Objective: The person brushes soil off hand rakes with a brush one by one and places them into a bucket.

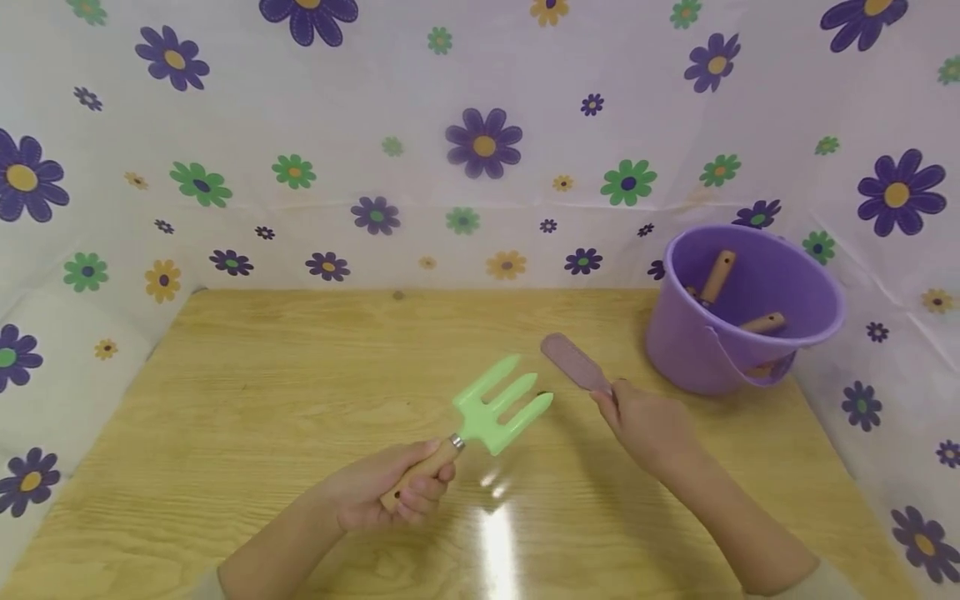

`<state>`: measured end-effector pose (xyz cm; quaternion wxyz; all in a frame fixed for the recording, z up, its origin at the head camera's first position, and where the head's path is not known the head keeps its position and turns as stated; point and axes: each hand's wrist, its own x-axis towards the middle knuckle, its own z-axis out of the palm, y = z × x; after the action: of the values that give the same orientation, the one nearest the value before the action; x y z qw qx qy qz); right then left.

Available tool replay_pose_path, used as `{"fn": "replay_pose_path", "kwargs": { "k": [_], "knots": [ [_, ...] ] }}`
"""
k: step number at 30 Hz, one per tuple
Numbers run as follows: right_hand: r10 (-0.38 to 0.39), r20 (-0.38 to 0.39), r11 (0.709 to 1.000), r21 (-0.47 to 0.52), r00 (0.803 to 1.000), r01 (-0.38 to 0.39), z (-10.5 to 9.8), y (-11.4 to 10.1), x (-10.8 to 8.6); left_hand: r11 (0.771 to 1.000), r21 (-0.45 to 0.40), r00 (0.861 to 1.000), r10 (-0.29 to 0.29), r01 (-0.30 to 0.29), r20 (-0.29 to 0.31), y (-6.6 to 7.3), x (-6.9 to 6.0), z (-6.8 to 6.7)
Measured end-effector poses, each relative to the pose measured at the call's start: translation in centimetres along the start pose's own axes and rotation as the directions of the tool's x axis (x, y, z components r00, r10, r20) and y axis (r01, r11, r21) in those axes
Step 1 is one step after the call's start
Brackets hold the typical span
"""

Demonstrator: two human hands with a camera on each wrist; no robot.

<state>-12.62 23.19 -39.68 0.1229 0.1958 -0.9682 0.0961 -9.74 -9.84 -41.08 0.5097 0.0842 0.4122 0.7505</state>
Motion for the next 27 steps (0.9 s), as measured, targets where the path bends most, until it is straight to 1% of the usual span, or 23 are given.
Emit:
{"fn": "replay_pose_path", "kwargs": {
  "k": [1, 2, 3, 4, 5, 6, 8, 9, 11, 13, 14, 15, 16, 17, 19, 20, 21, 23, 24, 25, 26, 27],
  "knots": [
    [-0.003, -0.025, 1.0, 0.015, 1.0, 0.003, 0.2, 0.6, -0.2, 0.997, 0.079, 1.0, -0.003, 0.004, -0.017, 0.4, 0.2, 0.0],
    [-0.028, -0.074, 0.999, 0.022, 0.997, 0.03, 0.6, 1.2, -0.3, 0.986, 0.167, 0.999, -0.001, 0.006, -0.034, 0.8, 0.4, 0.0],
    [-0.052, -0.126, 0.998, 0.021, 0.991, 0.055, 0.9, 1.9, -0.5, 0.969, 0.246, 0.999, 0.003, 0.01, -0.052, 1.2, 0.5, 0.0],
    [-0.084, -0.182, 0.996, 0.017, 0.98, 0.088, 1.4, 2.5, -0.6, 0.946, 0.323, 0.998, 0.011, 0.012, -0.067, 1.6, 0.5, -0.1],
    [-0.117, -0.236, 0.993, 0.003, 0.965, 0.121, 1.8, 3.2, -0.7, 0.919, 0.395, 0.997, 0.019, 0.013, -0.079, 2.0, 0.6, -0.1],
    [-0.149, -0.283, 0.988, -0.014, 0.947, 0.151, 2.2, 3.8, -0.8, 0.886, 0.464, 0.995, 0.034, 0.013, -0.092, 2.4, 0.7, -0.1],
    [-0.189, -0.345, 0.982, -0.042, 0.919, 0.186, 2.9, 5.0, -1.1, 0.803, 0.596, 0.99, 0.079, 0.005, -0.116, 3.3, 0.9, -0.1],
    [-0.204, -0.36, 0.979, -0.054, 0.91, 0.198, 3.1, 5.5, -1.3, 0.755, 0.656, 0.985, 0.109, 0.003, -0.13, 3.7, 1.0, 0.0],
    [-0.238, -0.381, 0.971, -0.081, 0.893, 0.224, 3.5, 6.5, -1.8, 0.631, 0.776, 0.969, 0.189, 0.007, -0.162, 4.6, 1.2, 0.1],
    [-0.279, -0.387, 0.96, -0.114, 0.879, 0.254, 3.7, 7.3, -2.3, 0.485, 0.874, 0.94, 0.285, 0.03, -0.19, 5.5, 1.3, 0.2],
    [-0.3, -0.389, 0.954, -0.13, 0.871, 0.27, 3.8, 7.7, -2.6, 0.415, 0.909, 0.921, 0.336, 0.042, -0.196, 5.8, 1.4, 0.2],
    [-0.314, -0.39, 0.949, -0.148, 0.866, 0.278, 3.8, 8.0, -2.9, 0.338, 0.94, 0.901, 0.389, 0.057, -0.194, 6.3, 1.4, 0.2],
    [-0.331, -0.392, 0.943, -0.163, 0.859, 0.289, 3.8, 8.3, -3.1, 0.273, 0.96, 0.882, 0.432, 0.069, -0.186, 6.7, 1.5, 0.2],
    [-0.346, -0.393, 0.938, -0.18, 0.852, 0.298, 3.8, 8.7, -3.4, 0.207, 0.976, 0.866, 0.473, 0.07, -0.162, 7.1, 1.6, 0.1],
    [-0.378, -0.407, 0.925, -0.21, 0.831, 0.318, 3.9, 9.3, -3.9, 0.078, 0.994, 0.837, 0.538, 0.076, -0.106, 8.0, 2.0, 0.0],
    [-0.393, -0.413, 0.918, -0.227, 0.822, 0.324, 3.9, 9.5, -4.2, 0.013, 0.998, 0.825, 0.561, 0.067, -0.063, 8.4, 2.3, 0.0],
    [-0.407, -0.418, 0.911, -0.245, 0.812, 0.331, 3.9, 9.8, -4.5, -0.044, 0.997, 0.815, 0.579, 0.071, -0.032, 8.8, 2.6, 0.0],
    [-0.433, -0.425, 0.899, -0.264, 0.795, 0.349, 4.0, 10.3, -5.2, -0.136, 0.987, 0.806, 0.591, 0.082, 0.015, 9.5, 3.4, 0.1],
    [-0.444, -0.425, 0.894, -0.272, 0.789, 0.357, 3.9, 10.5, -5.6, -0.175, 0.981, 0.805, 0.592, 0.085, 0.035, 9.7, 3.9, 0.1],
    [-0.449, -0.419, 0.891, -0.274, 0.789, 0.361, 3.9, 10.7, -6.0, -0.212, 0.973, 0.804, 0.592, 0.087, 0.058, 9.9, 4.4, 0.2],
    [-0.45, -0.413, 0.891, -0.271, 0.791, 0.365, 3.9, 10.9, -6.4, -0.239, 0.967, 0.802, 0.592, 0.087, 0.075, 10.0, 5.1, 0.2],
    [-0.45, -0.406, 0.891, -0.264, 0.795, 0.369, 3.9, 11.1, -6.8, -0.261, 0.961, 0.801, 0.593, 0.093, 0.083, 10.0, 5.8, 0.3]
  ]
}}
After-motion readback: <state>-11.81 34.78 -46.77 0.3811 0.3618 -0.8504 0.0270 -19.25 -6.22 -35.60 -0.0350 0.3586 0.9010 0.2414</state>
